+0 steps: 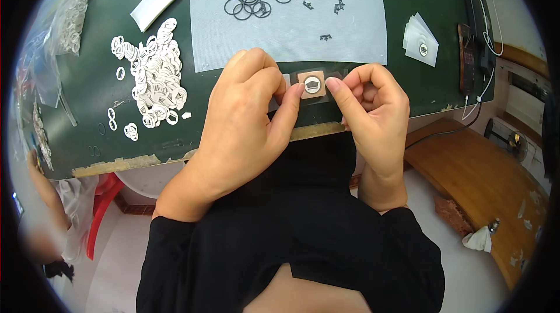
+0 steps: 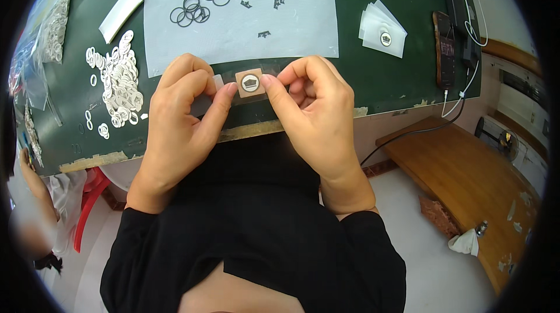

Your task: The person assembles components by hand, placing a crown-shaped metal piece and a white plastic ring onto a wooden block. The person then applies a clear adhesive strip over the assembly, presses it down, and peels the strip away to lift the joined pieces before placing them into a small plastic bag.

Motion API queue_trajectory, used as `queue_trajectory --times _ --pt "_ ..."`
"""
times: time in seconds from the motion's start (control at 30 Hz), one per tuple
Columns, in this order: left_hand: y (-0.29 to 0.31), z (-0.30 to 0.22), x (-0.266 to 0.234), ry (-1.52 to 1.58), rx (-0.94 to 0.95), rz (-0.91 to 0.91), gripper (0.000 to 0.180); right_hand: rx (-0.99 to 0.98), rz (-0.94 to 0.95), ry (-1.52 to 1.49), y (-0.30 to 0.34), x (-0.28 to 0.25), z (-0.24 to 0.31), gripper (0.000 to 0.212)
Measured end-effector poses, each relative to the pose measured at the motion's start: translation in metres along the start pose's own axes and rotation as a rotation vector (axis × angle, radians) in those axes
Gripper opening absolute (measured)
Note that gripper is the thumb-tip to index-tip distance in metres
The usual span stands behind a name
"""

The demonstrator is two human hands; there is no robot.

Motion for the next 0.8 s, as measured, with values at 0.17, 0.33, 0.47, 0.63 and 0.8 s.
queue_trajectory --times 0.17,0.33,0.47,0.63,0.8 --pt "-0.0012 0.0061 0.0034 -0.032 -0.021 0.002 0.023 -0.023 -0.029 0.135 -0.0041 -0.0007 0.0002 0.019" --pt "-0.0023 0.0078 0.0031 -0.023 -0.052 -0.002 0.024 -0.013 -0.027 0.131 -0.0053 -0.0003 -0.0006 0.020" --pt "-0.0031 0.0064 0.0031 -0.035 -0.050 0.000 0.025 -0.007 -0.029 0.130 -0.0060 -0.0008 -0.0010 0.020" --pt "-0.0037 0.0065 0.0031 -0.042 -0.044 -0.010 0.025 0.004 -0.030 0.120 -0.0073 -0.0002 -0.0023 0.020" --pt "-0.0042 0.0064 0.0059 -0.075 -0.021 -0.013 0.024 -0.034 -0.061 0.200 -0.0069 -0.0006 0.0008 0.021"
Point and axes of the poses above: each hand's wrist, its own y-axis away from the middle knuckle, its own x-axis out of the palm, z = x × y, the point moved 8 cm from there along -y, towards the middle knuckle, and after that the axes turned 10 degrees about y, right-handed, at the moved point
